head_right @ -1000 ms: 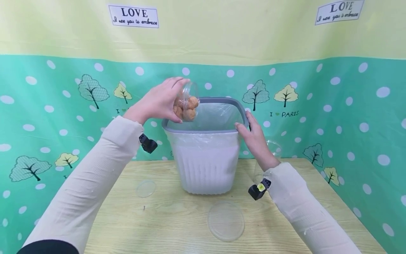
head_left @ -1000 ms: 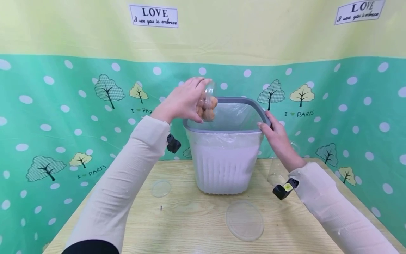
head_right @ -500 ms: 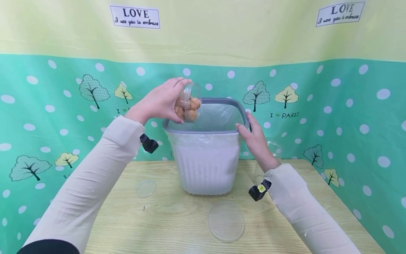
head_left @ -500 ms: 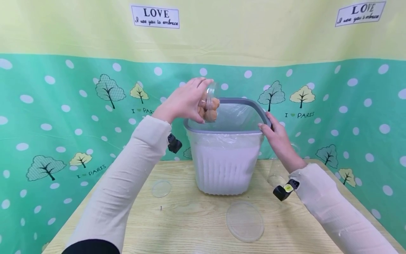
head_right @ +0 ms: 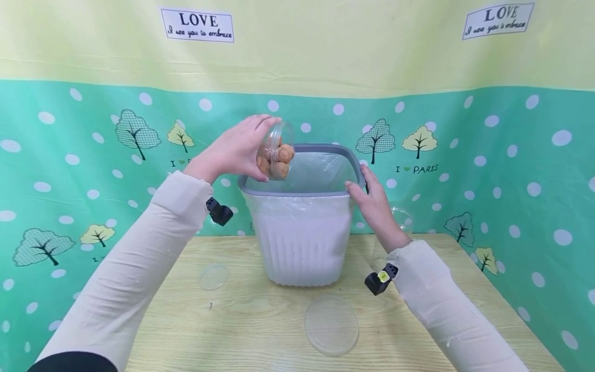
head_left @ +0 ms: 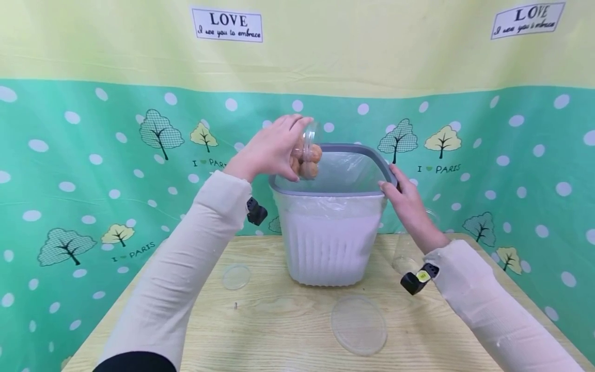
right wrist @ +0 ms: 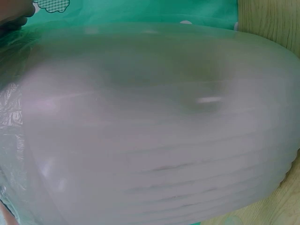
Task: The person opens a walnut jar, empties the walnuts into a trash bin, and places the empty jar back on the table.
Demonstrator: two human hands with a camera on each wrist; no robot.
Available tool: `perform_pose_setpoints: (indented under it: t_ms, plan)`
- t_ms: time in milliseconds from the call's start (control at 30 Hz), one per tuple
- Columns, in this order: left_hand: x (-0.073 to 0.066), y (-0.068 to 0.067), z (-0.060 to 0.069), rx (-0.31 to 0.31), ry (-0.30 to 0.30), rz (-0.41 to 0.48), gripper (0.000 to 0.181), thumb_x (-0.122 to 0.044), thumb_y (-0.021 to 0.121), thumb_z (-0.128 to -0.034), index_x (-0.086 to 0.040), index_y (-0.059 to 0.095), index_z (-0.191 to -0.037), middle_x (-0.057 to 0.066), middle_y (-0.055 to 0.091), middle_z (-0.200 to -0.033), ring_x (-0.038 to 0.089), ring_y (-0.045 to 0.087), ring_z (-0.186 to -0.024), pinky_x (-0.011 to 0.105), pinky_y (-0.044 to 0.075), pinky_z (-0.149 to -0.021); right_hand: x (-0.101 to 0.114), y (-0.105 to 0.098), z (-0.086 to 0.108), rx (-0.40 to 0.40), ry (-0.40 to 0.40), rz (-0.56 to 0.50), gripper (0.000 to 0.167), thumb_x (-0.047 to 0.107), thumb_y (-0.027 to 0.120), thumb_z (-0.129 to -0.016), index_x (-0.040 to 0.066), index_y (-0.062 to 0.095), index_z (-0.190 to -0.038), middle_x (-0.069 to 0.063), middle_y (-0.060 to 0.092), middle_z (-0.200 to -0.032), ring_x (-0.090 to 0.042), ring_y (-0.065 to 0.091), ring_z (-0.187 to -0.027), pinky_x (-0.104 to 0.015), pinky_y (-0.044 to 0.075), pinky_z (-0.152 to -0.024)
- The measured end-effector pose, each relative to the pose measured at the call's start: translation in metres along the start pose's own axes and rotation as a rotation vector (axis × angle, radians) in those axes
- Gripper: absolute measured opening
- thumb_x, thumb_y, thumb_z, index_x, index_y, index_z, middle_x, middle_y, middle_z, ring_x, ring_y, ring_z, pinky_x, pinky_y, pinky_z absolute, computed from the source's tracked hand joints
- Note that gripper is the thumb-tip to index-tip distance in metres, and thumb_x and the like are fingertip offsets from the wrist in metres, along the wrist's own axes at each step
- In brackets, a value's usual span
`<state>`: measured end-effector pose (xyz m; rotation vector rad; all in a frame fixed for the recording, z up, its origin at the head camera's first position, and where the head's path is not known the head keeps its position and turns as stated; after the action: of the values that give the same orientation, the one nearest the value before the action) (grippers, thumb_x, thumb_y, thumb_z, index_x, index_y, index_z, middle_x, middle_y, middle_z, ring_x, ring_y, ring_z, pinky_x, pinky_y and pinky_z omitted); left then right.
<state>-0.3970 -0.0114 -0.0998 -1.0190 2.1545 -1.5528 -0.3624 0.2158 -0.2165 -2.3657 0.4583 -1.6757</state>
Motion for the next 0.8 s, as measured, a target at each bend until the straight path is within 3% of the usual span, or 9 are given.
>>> perform_pose_setpoints:
  t_ms: [400, 633, 800]
  plan:
    - [-0.0017, -0.0004, -0.0005, -0.012, 0.010, -0.010, 0.119, -0.042, 0.089, -0.0559, -0.007, 0.020, -0.147, 0.013, 0.028, -0.149, 0.029, 0.023, -0.138, 0.045, 0.031, -0.109, 0.0003, -0.0005, -0.0004, 0.001, -0.007, -0.001, 0.070, 0.041, 0.043, -0.097, 0.017, 0.008, -0.152, -0.011, 0.013, -0.156, -0.027, 0.024, -0.136, -0.052, 0.024, -0.107]
    - [0.0030, 0.0007, 0.0016, -0.018, -0.014, -0.001, 0.119, -0.040, 0.089, -0.0575, -0.008, 0.018, -0.148, 0.013, 0.026, -0.150, 0.028, 0.022, -0.139, 0.044, 0.030, -0.110, 0.0003, 0.0005, -0.0007, 0.008, -0.005, 0.002, 0.069, 0.040, 0.043, -0.097, 0.017, 0.008, -0.152, -0.011, 0.012, -0.156, -0.027, 0.021, -0.139, -0.052, 0.023, -0.109]
    - [0.0048, -0.0022, 0.0026, -0.025, -0.028, 0.010, 0.119, -0.041, 0.089, -0.0575, -0.010, 0.018, -0.148, 0.012, 0.025, -0.151, 0.028, 0.021, -0.140, 0.046, 0.027, -0.111, -0.0004, -0.0002, -0.0011, 0.001, -0.001, 0.013, 0.069, 0.041, 0.042, -0.097, 0.018, 0.008, -0.152, -0.011, 0.013, -0.156, -0.027, 0.026, -0.133, -0.050, 0.027, -0.102]
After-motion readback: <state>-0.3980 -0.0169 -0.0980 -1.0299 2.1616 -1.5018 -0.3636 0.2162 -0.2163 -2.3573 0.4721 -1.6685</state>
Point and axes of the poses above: each hand's wrist, its own z-axis away from the middle knuckle, its own y-axis out of the palm, x = y × z, the point moved 9 cm from there along -z, towards the middle knuckle
